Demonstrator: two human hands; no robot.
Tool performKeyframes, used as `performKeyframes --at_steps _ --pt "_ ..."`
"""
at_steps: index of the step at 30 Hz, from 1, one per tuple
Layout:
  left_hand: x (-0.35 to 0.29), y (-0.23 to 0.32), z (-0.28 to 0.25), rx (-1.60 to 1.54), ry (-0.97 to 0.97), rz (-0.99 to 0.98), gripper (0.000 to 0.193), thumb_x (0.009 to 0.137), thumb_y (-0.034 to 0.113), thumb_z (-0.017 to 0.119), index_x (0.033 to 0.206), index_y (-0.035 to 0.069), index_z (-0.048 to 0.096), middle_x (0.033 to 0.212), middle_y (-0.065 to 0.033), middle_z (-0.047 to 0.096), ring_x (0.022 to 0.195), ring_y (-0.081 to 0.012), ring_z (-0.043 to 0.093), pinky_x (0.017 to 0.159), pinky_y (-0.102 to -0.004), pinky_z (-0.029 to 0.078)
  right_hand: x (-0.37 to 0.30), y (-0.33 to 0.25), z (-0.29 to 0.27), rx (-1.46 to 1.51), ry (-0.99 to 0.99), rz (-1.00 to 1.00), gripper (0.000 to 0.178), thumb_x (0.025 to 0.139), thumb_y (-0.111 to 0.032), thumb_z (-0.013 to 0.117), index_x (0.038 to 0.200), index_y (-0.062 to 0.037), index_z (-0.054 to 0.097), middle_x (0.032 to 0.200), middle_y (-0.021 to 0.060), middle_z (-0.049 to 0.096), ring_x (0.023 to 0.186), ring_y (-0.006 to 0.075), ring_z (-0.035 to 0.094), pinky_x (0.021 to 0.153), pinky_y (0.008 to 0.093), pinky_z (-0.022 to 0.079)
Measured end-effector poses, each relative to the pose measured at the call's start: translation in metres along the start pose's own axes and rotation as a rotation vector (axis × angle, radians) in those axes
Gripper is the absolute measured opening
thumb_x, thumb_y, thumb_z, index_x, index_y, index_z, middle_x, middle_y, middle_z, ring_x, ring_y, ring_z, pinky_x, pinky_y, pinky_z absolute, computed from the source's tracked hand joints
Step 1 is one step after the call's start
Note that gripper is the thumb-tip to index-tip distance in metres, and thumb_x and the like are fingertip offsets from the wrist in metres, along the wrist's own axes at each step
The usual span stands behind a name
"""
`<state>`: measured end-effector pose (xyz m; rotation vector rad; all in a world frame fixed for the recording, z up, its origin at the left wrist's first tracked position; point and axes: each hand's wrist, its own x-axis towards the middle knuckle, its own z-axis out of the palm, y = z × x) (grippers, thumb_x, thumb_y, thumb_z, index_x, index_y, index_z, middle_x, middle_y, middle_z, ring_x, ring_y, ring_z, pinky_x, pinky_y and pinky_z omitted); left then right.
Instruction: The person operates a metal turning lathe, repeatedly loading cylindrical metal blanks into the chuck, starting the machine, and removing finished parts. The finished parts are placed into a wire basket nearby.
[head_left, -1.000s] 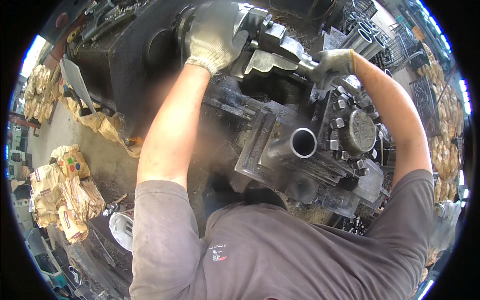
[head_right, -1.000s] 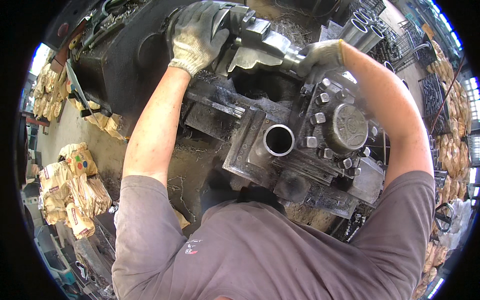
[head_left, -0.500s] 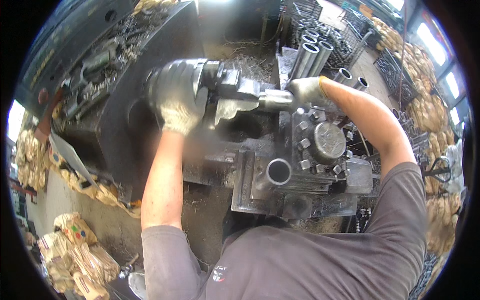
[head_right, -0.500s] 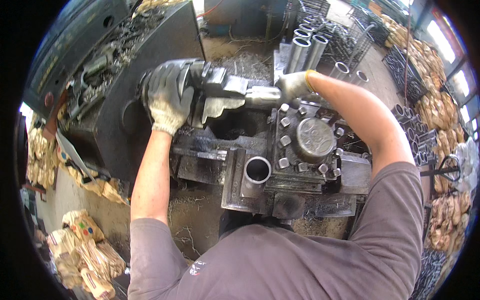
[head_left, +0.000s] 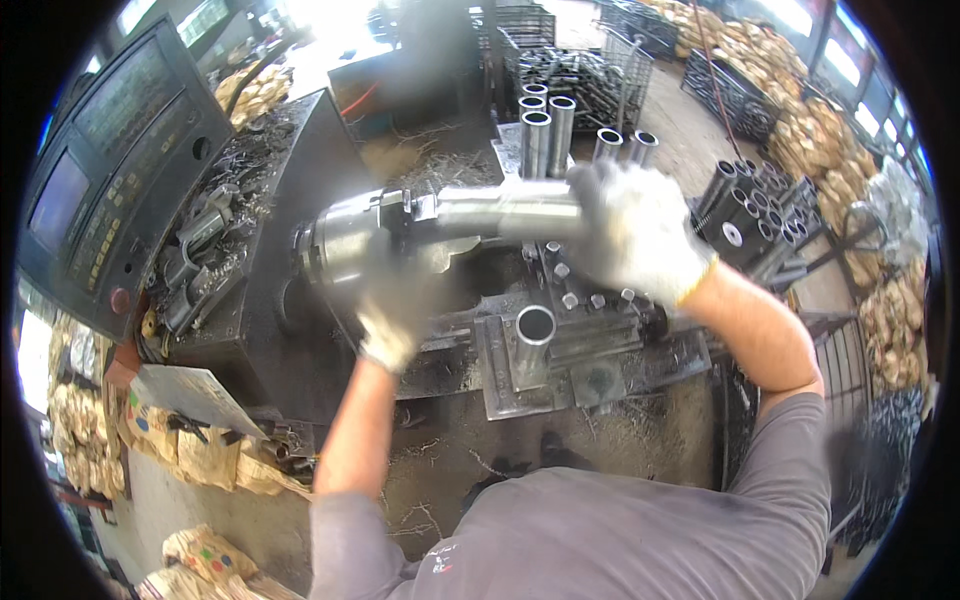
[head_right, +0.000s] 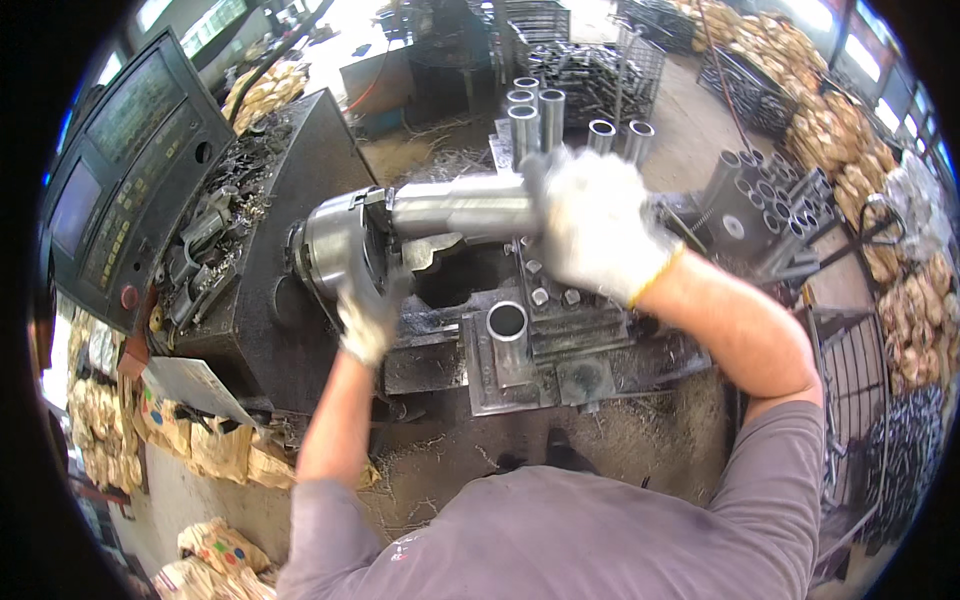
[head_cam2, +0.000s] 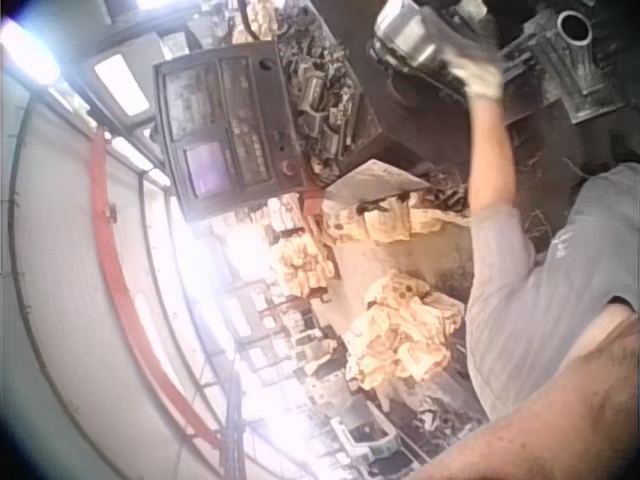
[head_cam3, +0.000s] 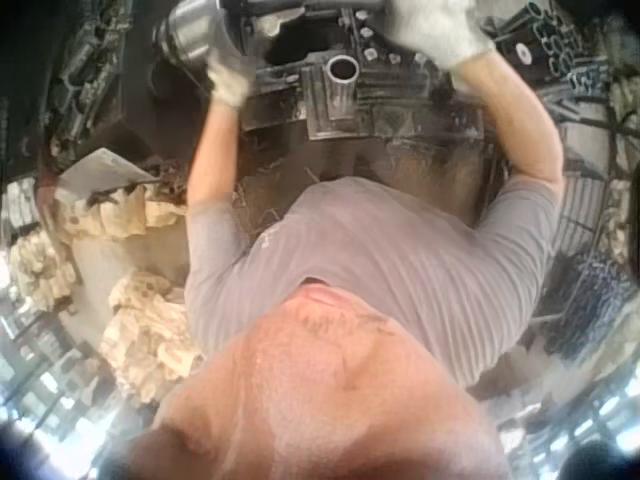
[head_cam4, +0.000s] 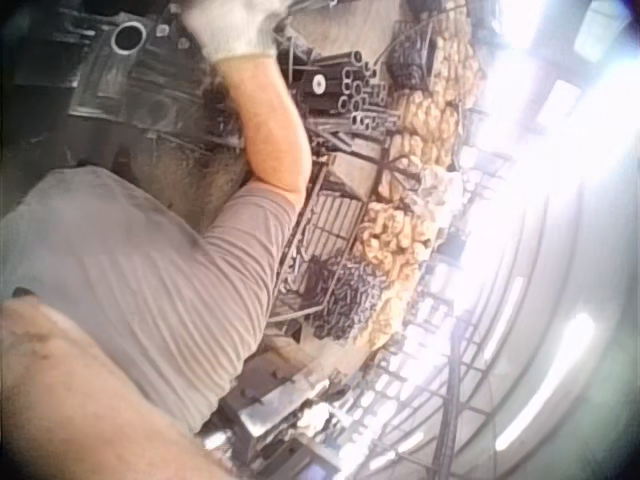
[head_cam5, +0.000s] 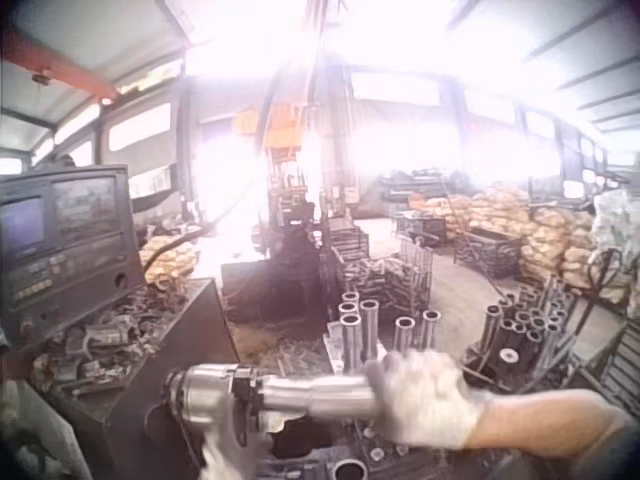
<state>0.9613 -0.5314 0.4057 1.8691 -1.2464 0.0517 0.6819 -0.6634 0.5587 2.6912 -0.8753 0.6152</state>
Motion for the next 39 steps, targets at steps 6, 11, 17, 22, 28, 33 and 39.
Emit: performKeyframes --at_steps 6,11,17,22,28,33,39 --pt "-0.163 0.109 -0.008 -1.522 -0.101 -0.812 0.058 0.102 0.026 0.075 0.15 0.002 0.051 0.14 -0.0119 0.065 0.116 -0.0229 0.069 0.096 -0.0432 0.059 -0.127 -0.113 0.024 0.423 -0.172 -0.014 0.05 0.079 -0.029 0.084 0.119 -0.0061 0.063 0.101 0.0189 0.068 0.084 0.0417 0.072 0.072 0.0538 0.059" --pt "-0.185 0.056 0.024 -1.085 -0.341 -1.114 0.041 0.096 0.018 0.079 0.131 0.001 0.067 0.114 -0.0113 0.075 0.1 -0.026 0.074 0.093 -0.0415 0.059 -0.191 -0.123 0.12 0.76 -0.966 0.501 0.063 0.072 -0.044 0.085 0.12 -0.0037 0.075 0.107 0.0253 0.079 0.1 0.0381 0.078 0.086 0.0471 0.061" --pt "-0.208 -0.011 0.054 -1.52 -0.235 -1.207 0.038 0.097 0.028 0.067 0.127 0.004 0.066 0.122 -0.0123 0.073 0.11 -0.0307 0.071 0.099 -0.0488 0.059 -0.238 -0.09 0.192 1.059 -0.926 0.456 0.062 0.072 -0.052 0.085 0.112 -0.0039 0.081 0.093 0.0231 0.08 0.085 0.0333 0.079 0.079 0.0451 0.061" --pt "-0.216 -0.024 0.056 -1.611 -0.203 -1.126 0.036 0.103 0.031 0.063 0.127 0.005 0.068 0.123 -0.0116 0.074 0.117 -0.0324 0.071 0.108 -0.0486 0.055 -0.219 -0.067 0.123 1.119 -1.18 0.281 0.062 0.077 -0.02 0.086 0.134 -0.0022 0.068 0.105 0.0169 0.079 0.095 0.0295 0.076 0.082 0.0437 0.06" --pt "-0.222 -0.001 0.061 -0.986 -0.098 -0.846 0.064 0.107 0.043 0.071 0.154 0.007 0.047 0.12 -0.0164 0.071 0.088 -0.0298 0.078 0.077 -0.0436 0.067 -0.255 0.012 0.091 1.247 -0.572 0.562 0.061 0.074 -0.024 0.085 0.128 -0.0036 0.064 0.111 0.0222 0.077 0.104 0.0389 0.076 0.092 0.0464 0.06" --pt "-0.216 0.011 0.046 -0.427 -0.155 -0.298 0.078 0.097 0.031 0.085 0.159 0.006 0.044 0.126 -0.0122 0.067 0.106 -0.0215 0.069 0.091 -0.0334 0.06 -0.227 0.026 0.115 1.293 -0.371 0.545 0.07 0.072 -0.027 0.092 0.131 -0.0044 0.063 0.12 0.0224 0.076 0.112 0.0392 0.075 0.097 0.0458 0.059" --pt "-0.164 0.048 0.069 -0.084 -0.14 -0.082 0.096 0.075 0.011 0.095 0.157 0.011 0.047 0.118 -0.0075 0.072 0.106 -0.0203 0.068 0.098 -0.0328 0.056 -0.241 0.007 0.149 1.093 -0.3 0.57 0.068 0.076 -0.025 0.089 0.137 -0.0088 0.062 0.119 0.0231 0.075 0.114 0.0438 0.072 0.096 0.0504 0.06"
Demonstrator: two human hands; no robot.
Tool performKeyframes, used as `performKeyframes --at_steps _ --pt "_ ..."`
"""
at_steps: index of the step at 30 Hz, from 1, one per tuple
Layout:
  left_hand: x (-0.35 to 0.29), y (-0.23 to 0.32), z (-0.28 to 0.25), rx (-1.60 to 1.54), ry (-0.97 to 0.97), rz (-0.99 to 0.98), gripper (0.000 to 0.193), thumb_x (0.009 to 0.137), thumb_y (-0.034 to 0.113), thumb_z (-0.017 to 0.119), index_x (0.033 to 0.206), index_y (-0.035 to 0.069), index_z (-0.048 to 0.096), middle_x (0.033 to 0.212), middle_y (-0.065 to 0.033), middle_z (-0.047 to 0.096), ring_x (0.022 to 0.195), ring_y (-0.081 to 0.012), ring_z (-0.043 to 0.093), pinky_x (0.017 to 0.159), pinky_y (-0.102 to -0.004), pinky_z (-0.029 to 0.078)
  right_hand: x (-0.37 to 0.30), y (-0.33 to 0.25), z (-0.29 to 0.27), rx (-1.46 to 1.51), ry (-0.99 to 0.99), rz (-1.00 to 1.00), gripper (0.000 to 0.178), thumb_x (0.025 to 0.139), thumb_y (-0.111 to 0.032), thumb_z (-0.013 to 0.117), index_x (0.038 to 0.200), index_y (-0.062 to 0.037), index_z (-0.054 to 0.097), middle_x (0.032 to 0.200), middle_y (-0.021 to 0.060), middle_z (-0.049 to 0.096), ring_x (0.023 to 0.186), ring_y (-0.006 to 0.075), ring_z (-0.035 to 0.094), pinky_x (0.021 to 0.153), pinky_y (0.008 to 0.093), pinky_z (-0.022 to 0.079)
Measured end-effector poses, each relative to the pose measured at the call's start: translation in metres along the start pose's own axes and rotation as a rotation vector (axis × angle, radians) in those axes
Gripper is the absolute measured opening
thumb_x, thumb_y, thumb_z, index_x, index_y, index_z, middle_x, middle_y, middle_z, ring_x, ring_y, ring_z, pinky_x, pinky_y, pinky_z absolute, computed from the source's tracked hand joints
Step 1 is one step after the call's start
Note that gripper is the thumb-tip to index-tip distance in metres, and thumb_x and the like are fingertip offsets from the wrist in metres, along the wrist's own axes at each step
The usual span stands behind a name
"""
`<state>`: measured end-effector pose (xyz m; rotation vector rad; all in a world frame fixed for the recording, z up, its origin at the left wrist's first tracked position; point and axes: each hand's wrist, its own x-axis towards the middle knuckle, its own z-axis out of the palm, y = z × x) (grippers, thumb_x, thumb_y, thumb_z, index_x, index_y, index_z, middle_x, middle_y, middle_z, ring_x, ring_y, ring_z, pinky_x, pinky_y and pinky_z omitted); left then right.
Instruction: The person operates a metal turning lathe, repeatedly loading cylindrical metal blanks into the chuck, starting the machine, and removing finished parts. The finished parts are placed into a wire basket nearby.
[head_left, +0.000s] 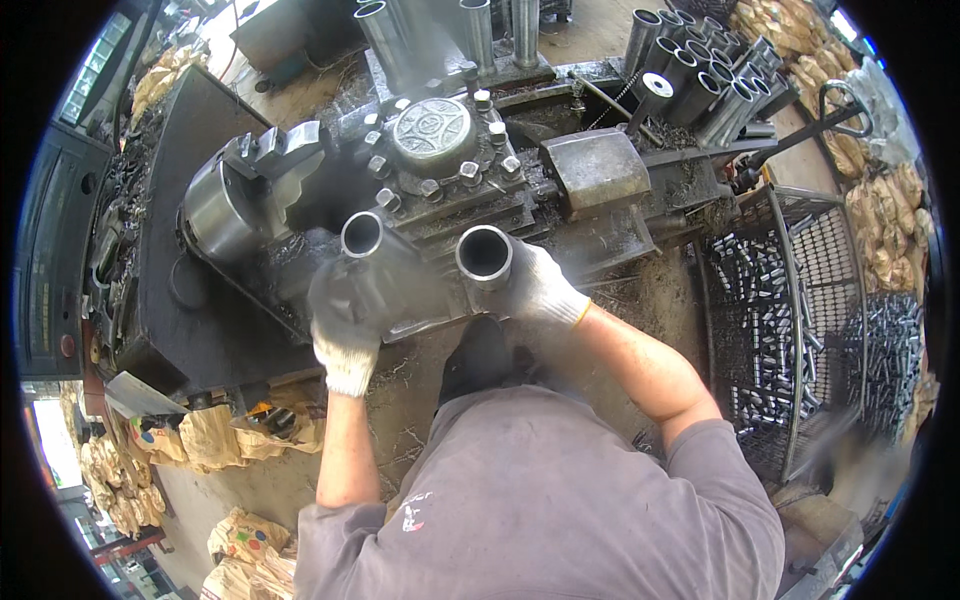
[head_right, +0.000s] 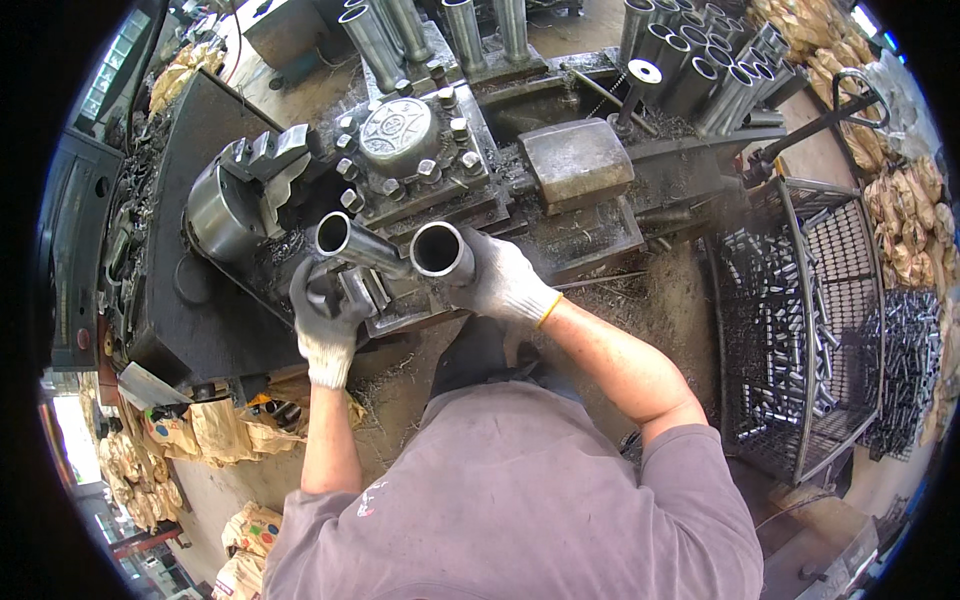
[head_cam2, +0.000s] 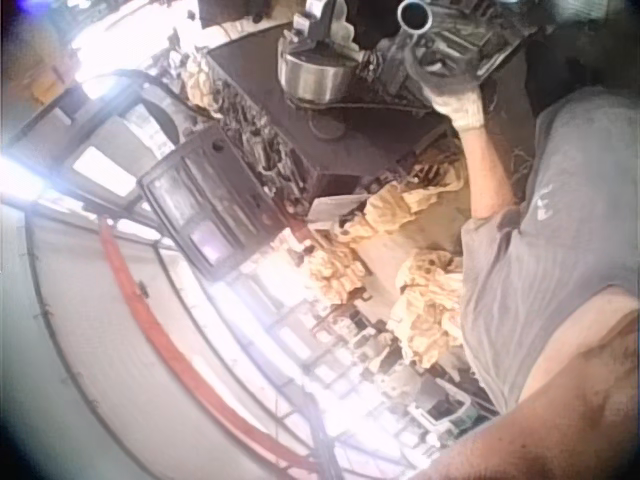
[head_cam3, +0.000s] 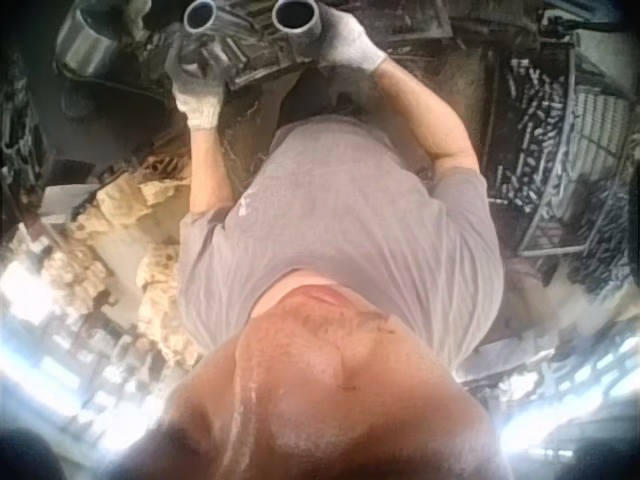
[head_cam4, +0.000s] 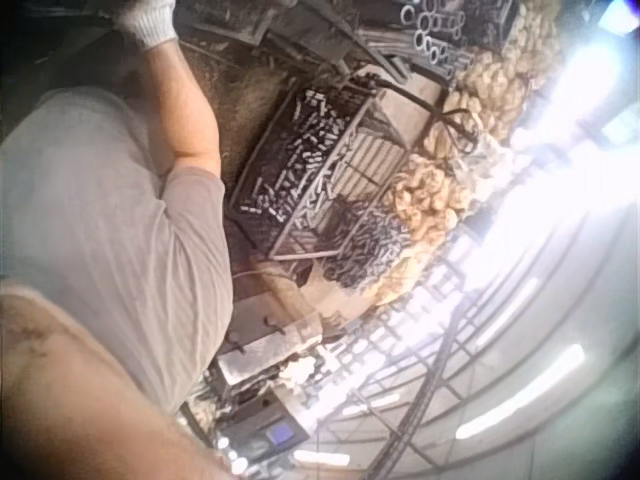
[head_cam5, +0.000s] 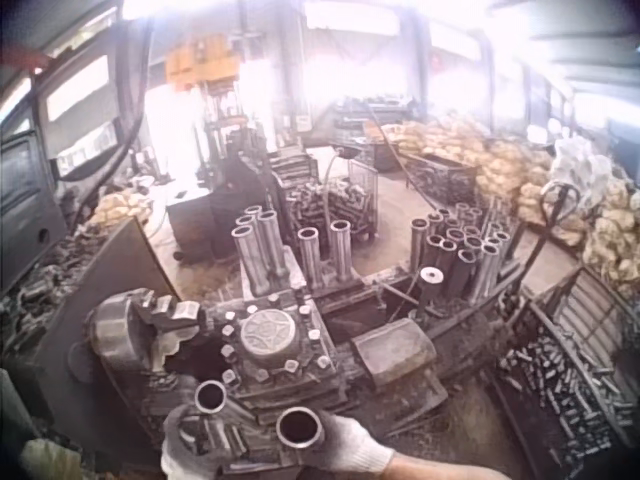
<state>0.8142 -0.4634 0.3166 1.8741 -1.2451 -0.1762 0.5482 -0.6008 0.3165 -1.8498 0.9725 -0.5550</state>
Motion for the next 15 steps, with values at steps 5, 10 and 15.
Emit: performKeyframes --at_steps 5,10,15 --pt "0.045 -0.009 0.032 0.099 0.084 0.229 0.082 0.069 0.023 0.103 0.139 0.005 0.062 0.114 -0.0169 0.079 0.101 -0.0297 0.077 0.089 -0.0416 0.061 -0.003 -0.009 0.009 -0.098 0.054 0.087 0.063 0.081 -0.031 0.087 0.136 -0.0115 0.063 0.12 0.0211 0.076 0.11 0.044 0.074 0.095 0.0518 0.061" --pt "0.053 0.029 0.027 -0.111 -0.065 0.069 0.062 0.08 0.024 0.097 0.129 0.003 0.066 0.111 -0.0155 0.079 0.098 -0.0274 0.078 0.087 -0.0412 0.062 -0.009 -0.025 -0.001 -0.29 0.021 0.176 0.059 0.082 -0.042 0.087 0.13 -0.0136 0.067 0.114 0.0209 0.078 0.105 0.0427 0.076 0.09 0.05 0.064" --pt "0.062 0.024 0.024 -0.195 -0.09 0.073 0.054 0.08 0.025 0.093 0.127 0.01 0.069 0.116 -0.0152 0.078 0.103 -0.0329 0.079 0.088 -0.0429 0.062 -0.041 -0.002 -0.011 -0.608 -0.009 0.167 0.061 0.08 -0.038 0.09 0.128 -0.0076 0.066 0.108 0.0208 0.077 0.098 0.0411 0.077 0.086 0.0499 0.063"
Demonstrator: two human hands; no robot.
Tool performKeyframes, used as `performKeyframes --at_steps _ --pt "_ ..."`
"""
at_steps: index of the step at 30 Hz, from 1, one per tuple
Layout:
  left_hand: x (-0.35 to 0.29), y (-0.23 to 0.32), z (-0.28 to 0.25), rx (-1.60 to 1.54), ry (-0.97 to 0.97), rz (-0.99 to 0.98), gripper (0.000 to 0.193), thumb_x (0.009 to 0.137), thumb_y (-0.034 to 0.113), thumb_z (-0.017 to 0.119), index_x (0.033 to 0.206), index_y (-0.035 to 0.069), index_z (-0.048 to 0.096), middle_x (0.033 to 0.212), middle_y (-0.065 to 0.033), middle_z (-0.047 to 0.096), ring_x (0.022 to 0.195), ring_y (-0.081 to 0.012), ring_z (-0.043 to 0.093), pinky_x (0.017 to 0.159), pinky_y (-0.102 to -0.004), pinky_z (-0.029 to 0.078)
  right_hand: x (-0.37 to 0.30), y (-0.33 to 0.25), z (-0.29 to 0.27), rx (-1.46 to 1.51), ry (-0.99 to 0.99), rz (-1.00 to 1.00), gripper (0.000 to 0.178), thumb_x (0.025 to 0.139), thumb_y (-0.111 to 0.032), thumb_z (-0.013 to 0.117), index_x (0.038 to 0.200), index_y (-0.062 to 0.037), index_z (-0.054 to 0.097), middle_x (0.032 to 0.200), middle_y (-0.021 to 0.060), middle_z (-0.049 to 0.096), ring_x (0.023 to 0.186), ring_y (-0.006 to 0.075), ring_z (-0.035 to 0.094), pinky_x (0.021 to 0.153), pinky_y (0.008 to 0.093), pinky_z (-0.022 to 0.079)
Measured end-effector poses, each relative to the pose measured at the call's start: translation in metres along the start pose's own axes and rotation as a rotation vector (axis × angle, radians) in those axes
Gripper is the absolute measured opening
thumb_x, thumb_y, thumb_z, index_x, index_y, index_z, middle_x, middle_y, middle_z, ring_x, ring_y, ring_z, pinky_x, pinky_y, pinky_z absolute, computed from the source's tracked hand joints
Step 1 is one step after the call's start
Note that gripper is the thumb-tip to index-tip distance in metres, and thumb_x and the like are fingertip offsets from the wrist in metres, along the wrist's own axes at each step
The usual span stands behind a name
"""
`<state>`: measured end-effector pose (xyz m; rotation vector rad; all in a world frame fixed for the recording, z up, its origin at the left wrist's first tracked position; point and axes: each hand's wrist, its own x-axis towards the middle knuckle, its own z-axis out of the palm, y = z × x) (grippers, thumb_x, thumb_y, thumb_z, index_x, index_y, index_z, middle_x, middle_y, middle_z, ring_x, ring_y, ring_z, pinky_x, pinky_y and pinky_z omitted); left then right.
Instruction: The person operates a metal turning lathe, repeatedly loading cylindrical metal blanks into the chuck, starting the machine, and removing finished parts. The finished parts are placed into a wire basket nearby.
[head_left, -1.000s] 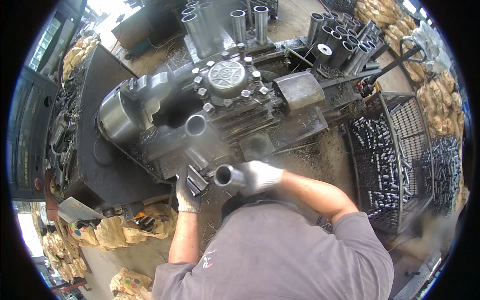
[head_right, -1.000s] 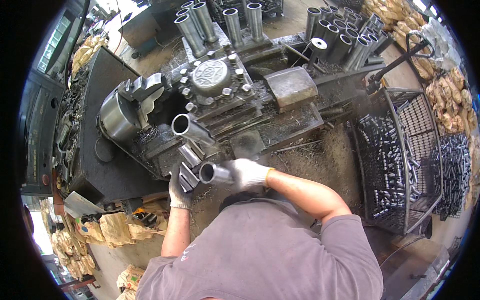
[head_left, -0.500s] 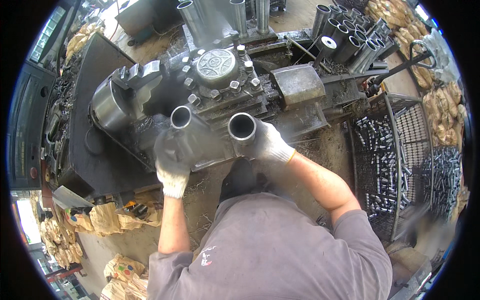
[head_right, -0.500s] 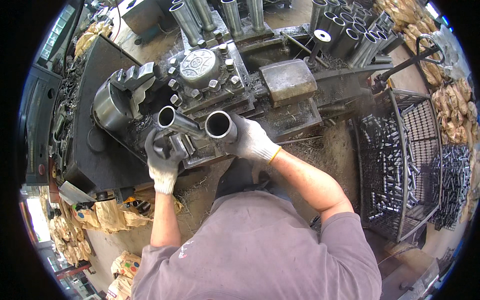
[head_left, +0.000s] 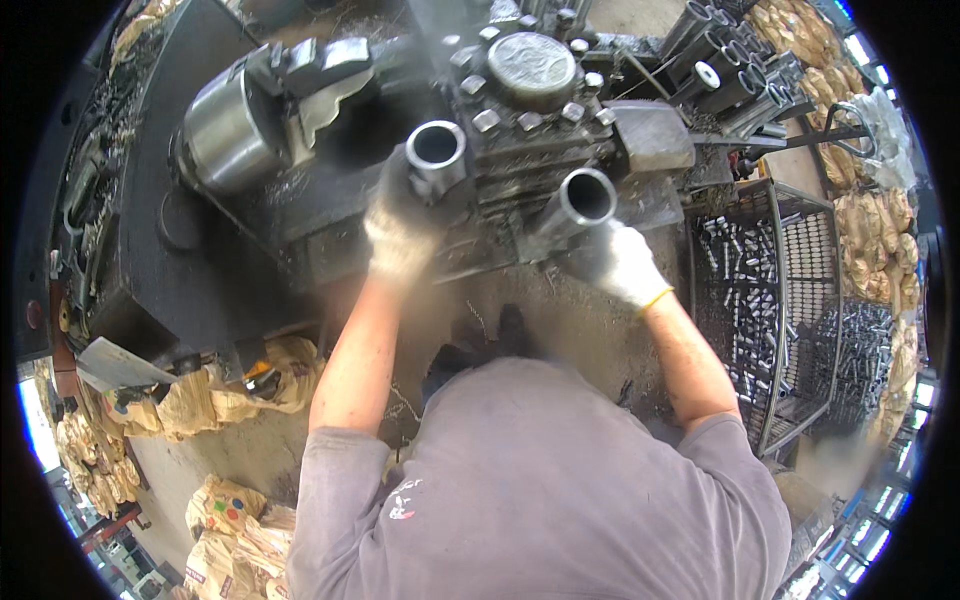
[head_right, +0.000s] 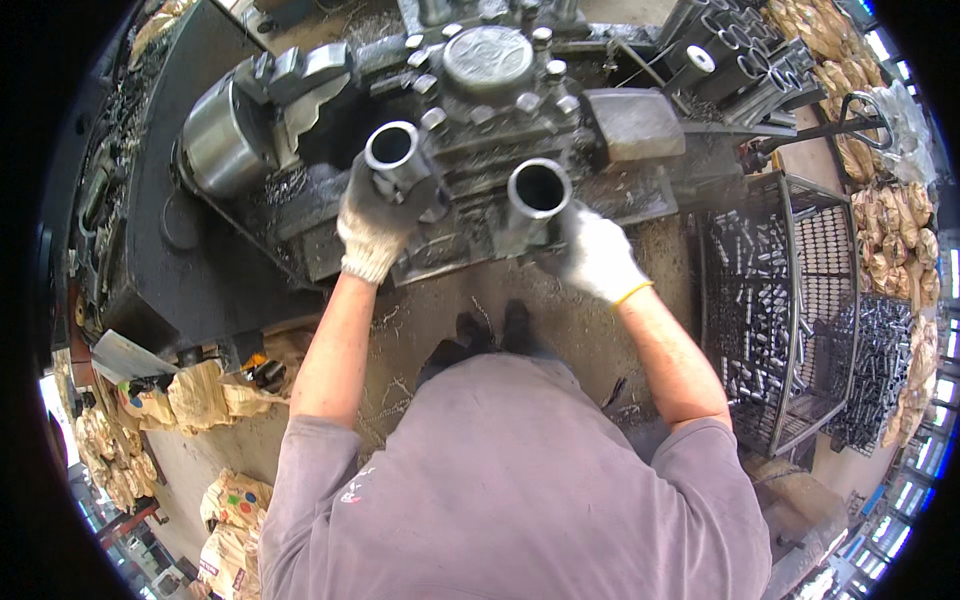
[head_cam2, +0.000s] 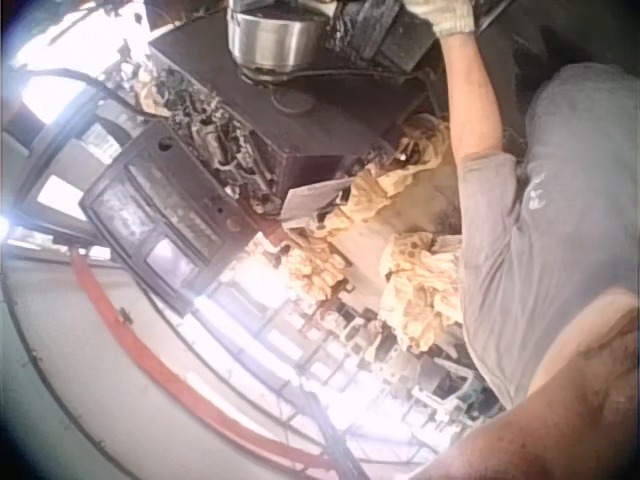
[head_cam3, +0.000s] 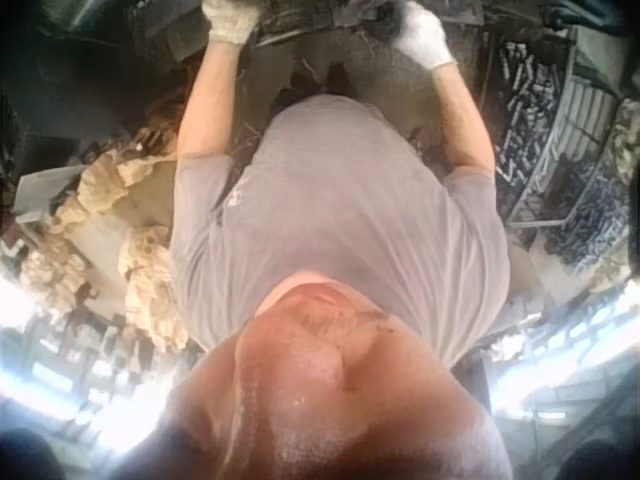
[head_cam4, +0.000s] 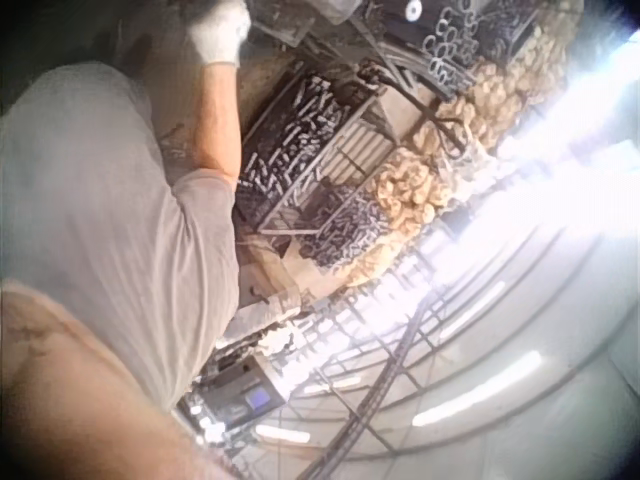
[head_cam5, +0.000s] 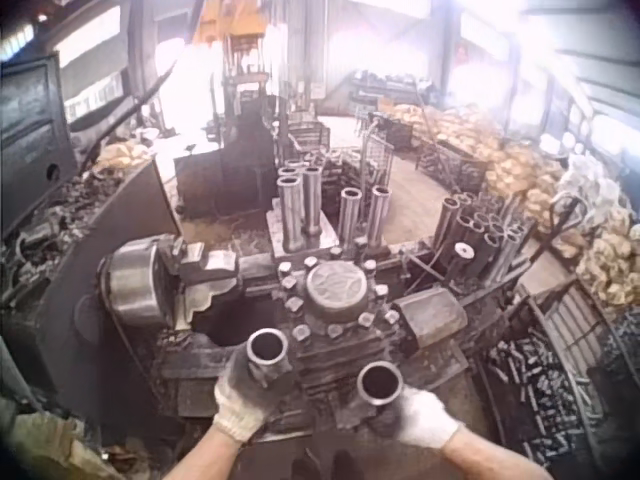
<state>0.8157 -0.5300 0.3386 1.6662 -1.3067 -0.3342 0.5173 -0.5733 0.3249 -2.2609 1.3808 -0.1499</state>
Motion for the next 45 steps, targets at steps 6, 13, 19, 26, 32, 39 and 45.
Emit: performKeyframes --at_steps 6,13,19,26,32,39,45 --pt "-0.007 -0.006 0.003 -0.104 0.108 0.172 0.054 0.076 0.018 0.094 0.125 0.007 0.073 0.113 -0.0166 0.076 0.103 -0.0363 0.077 0.089 -0.045 0.062 -0.068 0.018 0.005 -0.06 -0.064 0.204 0.039 0.084 -0.032 0.084 0.116 -0.0115 0.073 0.097 0.0137 0.08 0.093 0.0363 0.078 0.084 0.0476 0.062" --pt "-0.002 -0.014 0.005 -0.14 0.092 0.237 0.054 0.076 0.02 0.094 0.124 0.007 0.072 0.11 -0.0184 0.076 0.099 -0.0388 0.076 0.086 -0.0465 0.062 -0.089 -0.027 0.023 0.008 -0.03 0.111 0.03 0.088 -0.025 0.079 0.116 -0.0141 0.075 0.093 0.0141 0.079 0.085 0.0357 0.079 0.078 0.0454 0.063" --pt "0.002 -0.027 -0.028 -0.364 0.096 -0.111 0.06 0.083 0.021 0.091 0.133 0.001 0.064 0.12 -0.0147 0.076 0.105 -0.0286 0.075 0.093 -0.0417 0.061 -0.026 -0.125 0.032 0.161 0.103 -0.31 0.029 0.091 -0.012 0.069 0.12 -0.0089 0.073 0.109 0.0178 0.076 0.094 0.0398 0.075 0.08 0.0494 0.062" --pt "-0.042 -0.092 -0.125 -1.355 0.21 -0.431 0.062 0.108 0.045 0.064 0.152 0.002 0.053 0.14 -0.0172 0.067 0.127 -0.0347 0.067 0.111 -0.0544 0.054 0.049 -0.173 0.071 -0.015 -0.233 -0.036 0.047 0.096 -0.034 0.075 0.13 -0.0055 0.062 0.103 0.0206 0.075 0.092 0.0427 0.077 0.077 0.0544 0.062" --pt "-0.072 -0.121 -0.116 -1.438 0.177 -0.485 0.07 0.106 0.063 0.058 0.143 0.004 0.059 0.119 -0.0149 0.073 0.107 -0.0346 0.072 0.094 -0.0563 0.061 0.046 -0.192 0.086 0.081 -0.146 -0.182 0.062 0.092 -0.044 0.08 0.135 -0.0026 0.061 0.119 0.0257 0.074 0.101 0.0439 0.077 0.083 0.0553 0.061" --pt "-0.076 -0.143 -0.12 -1.461 0.304 -0.558 0.049 0.108 0.044 0.061 0.131 0.001 0.064 0.113 -0.0183 0.073 0.101 -0.0356 0.073 0.094 -0.0556 0.061 0.08 -0.167 0.129 0.041 -0.003 -0.172 0.039 0.089 -0.029 0.075 0.119 -0.0034 0.07 0.09 0.0224 0.077 0.081 0.0433 0.076 0.073 0.0558 0.06" --pt "-0.08 -0.136 -0.103 -1.762 0.188 -0.578 0.083 0.1 0.076 0.057 0.141 0.004 0.064 0.135 -0.0269 0.07 0.123 -0.0433 0.07 0.104 -0.059 0.059 0.066 -0.179 0.033 1.114 -0.459 -0.033 0.038 0.087 -0.025 0.072 0.115 0.001 0.073 0.089 0.0046 0.072 0.07 0.0094 0.066 0.06 0.0275 0.051"
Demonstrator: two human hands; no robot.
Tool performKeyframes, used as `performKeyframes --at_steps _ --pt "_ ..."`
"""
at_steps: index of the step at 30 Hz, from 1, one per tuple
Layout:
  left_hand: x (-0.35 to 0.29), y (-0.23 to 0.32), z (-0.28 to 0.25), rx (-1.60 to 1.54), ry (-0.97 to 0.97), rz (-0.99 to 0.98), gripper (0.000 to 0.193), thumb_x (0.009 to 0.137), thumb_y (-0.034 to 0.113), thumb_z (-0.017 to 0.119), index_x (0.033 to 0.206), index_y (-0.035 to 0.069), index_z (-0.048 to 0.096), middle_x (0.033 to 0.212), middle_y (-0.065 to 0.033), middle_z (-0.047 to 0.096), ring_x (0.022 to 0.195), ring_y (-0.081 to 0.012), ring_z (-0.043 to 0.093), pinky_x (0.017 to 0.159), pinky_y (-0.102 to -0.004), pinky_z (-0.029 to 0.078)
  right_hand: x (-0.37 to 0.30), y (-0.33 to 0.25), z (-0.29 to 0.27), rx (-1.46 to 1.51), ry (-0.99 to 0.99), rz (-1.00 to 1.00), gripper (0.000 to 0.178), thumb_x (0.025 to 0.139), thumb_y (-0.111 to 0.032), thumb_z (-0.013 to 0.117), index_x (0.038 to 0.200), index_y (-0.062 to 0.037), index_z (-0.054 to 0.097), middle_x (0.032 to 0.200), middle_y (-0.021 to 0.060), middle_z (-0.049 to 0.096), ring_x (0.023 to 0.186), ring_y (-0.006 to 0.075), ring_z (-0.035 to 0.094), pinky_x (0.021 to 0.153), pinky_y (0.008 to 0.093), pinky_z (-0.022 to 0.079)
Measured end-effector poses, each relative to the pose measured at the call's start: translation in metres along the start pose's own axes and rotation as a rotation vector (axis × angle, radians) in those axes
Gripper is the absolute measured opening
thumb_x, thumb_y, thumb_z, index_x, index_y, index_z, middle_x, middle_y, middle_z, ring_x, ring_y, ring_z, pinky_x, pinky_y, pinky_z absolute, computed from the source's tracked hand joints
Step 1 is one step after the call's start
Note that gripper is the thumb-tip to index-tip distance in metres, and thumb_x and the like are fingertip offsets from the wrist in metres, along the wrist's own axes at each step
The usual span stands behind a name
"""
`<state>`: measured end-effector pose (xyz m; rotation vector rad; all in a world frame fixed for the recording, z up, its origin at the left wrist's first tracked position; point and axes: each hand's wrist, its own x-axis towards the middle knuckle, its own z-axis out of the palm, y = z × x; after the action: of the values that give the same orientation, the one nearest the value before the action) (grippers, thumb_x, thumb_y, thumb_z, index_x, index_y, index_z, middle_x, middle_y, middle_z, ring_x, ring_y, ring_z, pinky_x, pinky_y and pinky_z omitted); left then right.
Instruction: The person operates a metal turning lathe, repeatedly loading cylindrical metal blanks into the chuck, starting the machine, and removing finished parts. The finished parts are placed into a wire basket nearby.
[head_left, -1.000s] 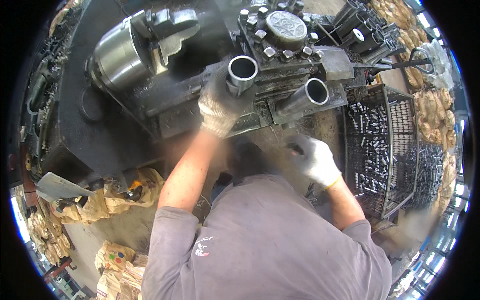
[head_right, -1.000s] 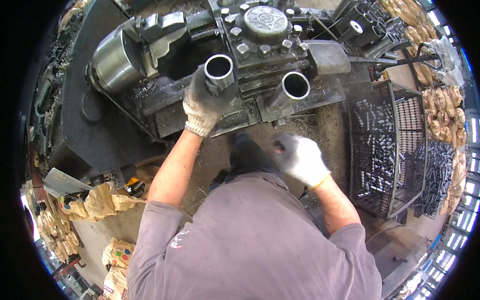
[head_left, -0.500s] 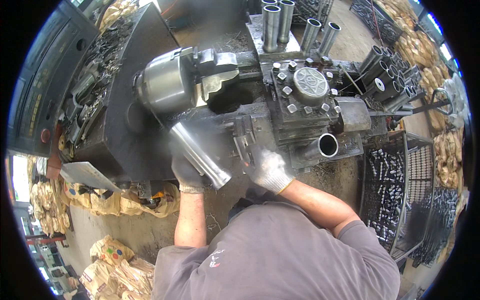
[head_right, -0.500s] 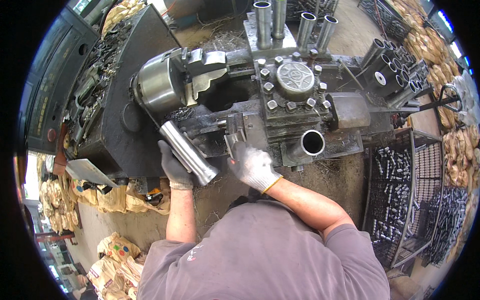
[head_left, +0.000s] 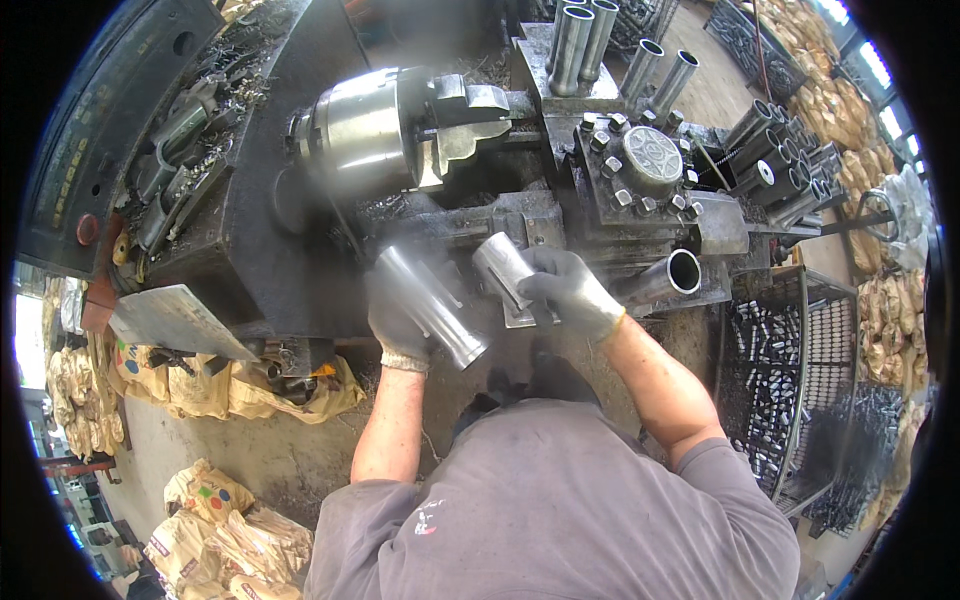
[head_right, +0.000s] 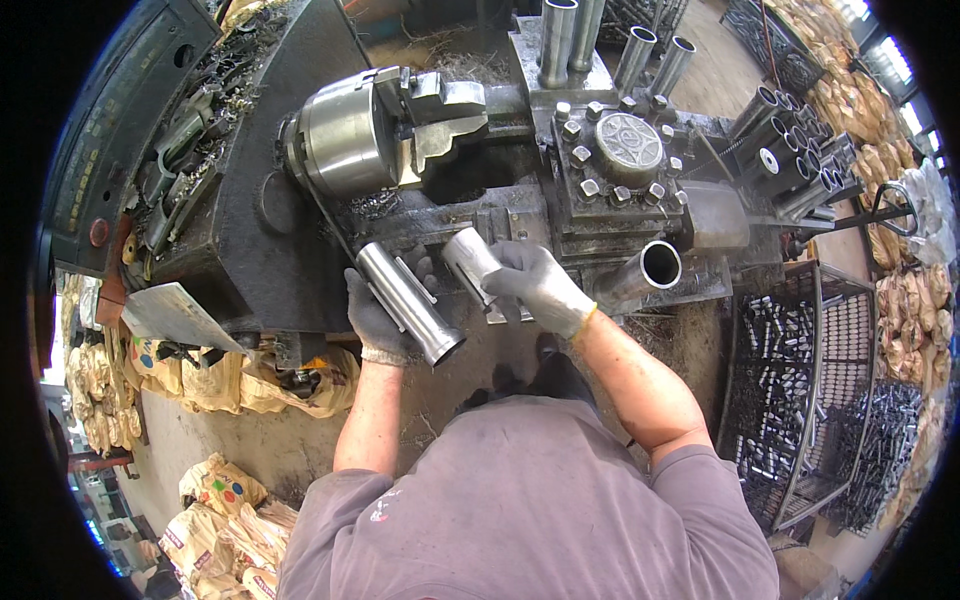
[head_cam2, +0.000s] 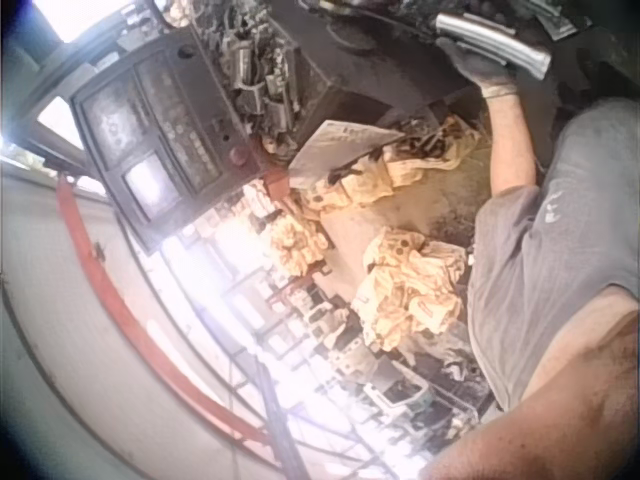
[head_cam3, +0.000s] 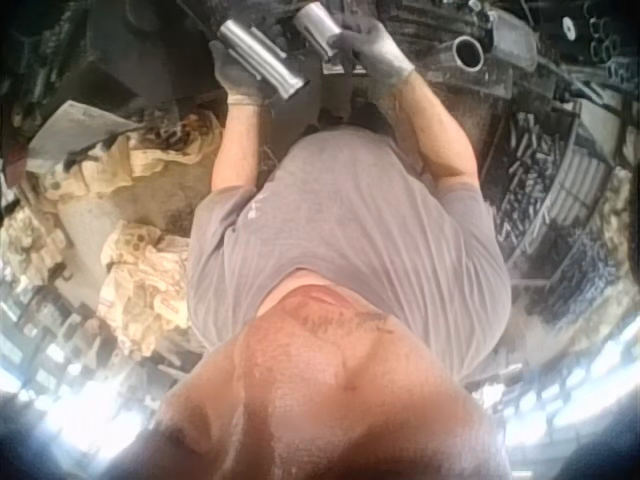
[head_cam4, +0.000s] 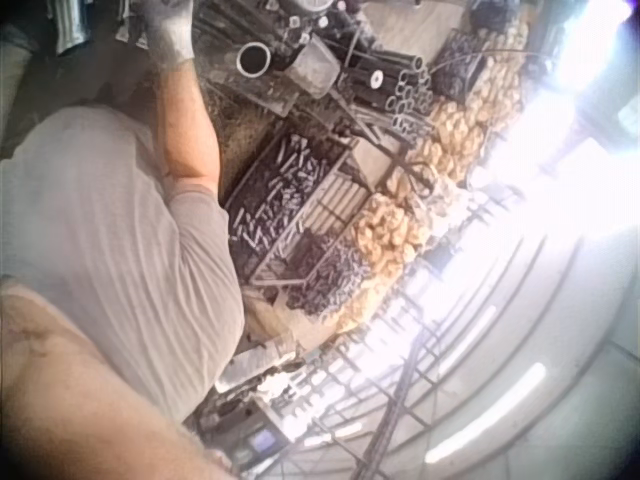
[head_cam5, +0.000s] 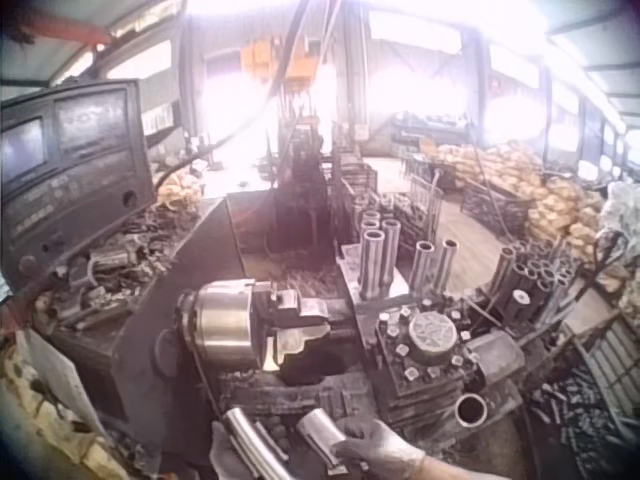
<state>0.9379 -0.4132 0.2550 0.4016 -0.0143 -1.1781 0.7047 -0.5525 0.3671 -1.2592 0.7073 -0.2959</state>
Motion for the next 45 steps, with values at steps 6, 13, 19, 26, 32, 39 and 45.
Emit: performKeyframes --at_steps 6,13,19,26,32,39,45 --pt "0.015 -0.025 -0.04 0.049 -0.087 -0.066 0.089 0.098 0.081 0.054 0.145 0.006 0.061 0.144 -0.0231 0.066 0.129 -0.0394 0.067 0.109 -0.0547 0.057 0.001 -0.01 0.026 0.441 -0.183 0.07 0.042 0.093 -0.016 0.064 0.131 0.0006 0.063 0.097 0.0039 0.068 0.074 0.0102 0.064 0.064 0.0258 0.052" --pt "0.005 -0.045 -0.007 0.134 0.116 -0.066 0.09 0.097 0.084 0.052 0.138 0.004 0.062 0.131 -0.0232 0.07 0.119 -0.0409 0.069 0.105 -0.0545 0.057 0.026 0.022 0.045 0.131 -0.179 0.05 0.03 0.096 -0.021 0.069 0.116 0.0008 0.072 0.087 0.0079 0.072 0.078 0.0148 0.068 0.074 0.0318 0.057" --pt "-0.011 -0.054 0.014 -0.001 0.259 -0.138 0.088 0.099 0.081 0.053 0.137 0.003 0.064 0.126 -0.0204 0.072 0.119 -0.0362 0.069 0.106 -0.0517 0.057 0.009 0.027 0.047 -0.802 0.04 0.148 0.074 0.082 -0.054 0.083 0.127 0.0035 0.069 0.112 0.0293 0.076 0.104 0.0413 0.077 0.092 0.0458 0.06" --pt "-0.02 -0.055 0.107 0.33 -0.173 -0.197 0.074 0.111 0.057 0.05 0.158 0.0 0.046 0.146 -0.017 0.064 0.133 -0.0343 0.063 0.118 -0.0475 0.048 -0.036 -0.006 0.022 -0.392 0.243 0.093 0.077 0.076 -0.034 0.093 0.136 0.0009 0.059 0.113 0.0214 0.076 0.103 0.0324 0.076 0.093 0.0427 0.059" --pt "0.119 -0.066 0.052 1.809 -0.34 0.333 0.031 0.104 0.028 0.065 0.124 0.004 0.07 0.107 -0.0086 0.076 0.09 -0.021 0.074 0.082 -0.0393 0.062 -0.089 -0.122 -0.011 -0.585 0.155 -0.458 0.078 0.072 -0.024 0.094 0.139 -0.0031 0.06 0.115 0.0234 0.076 0.102 0.0368 0.078 0.089 0.0429 0.062" --pt "0.15 -0.088 0.049 1.672 -0.019 0.173 0.04 0.103 0.024 0.074 0.134 0.001 0.068 0.123 -0.0137 0.076 0.119 -0.0224 0.07 0.105 -0.0374 0.054 0.03 -0.229 -0.099 -1.447 0.272 -0.788 0.068 0.077 -0.015 0.088 0.138 -0.0044 0.061 0.112 0.0227 0.076 0.096 0.037 0.079 0.087 0.0437 0.065" --pt "0.05 -0.029 0.076 1.58 0.158 0.315 0.034 0.103 0.018 0.068 0.13 -0.002 0.069 0.115 -0.0106 0.075 0.106 -0.0189 0.067 0.1 -0.0328 0.053 0.169 -0.204 -0.152 -2.015 -0.072 -0.317 0.053 0.069 -0.026 0.089 0.116 -0.007 0.075 0.104 0.0197 0.079 0.103 0.0374 0.078 0.087 0.0469 0.063"
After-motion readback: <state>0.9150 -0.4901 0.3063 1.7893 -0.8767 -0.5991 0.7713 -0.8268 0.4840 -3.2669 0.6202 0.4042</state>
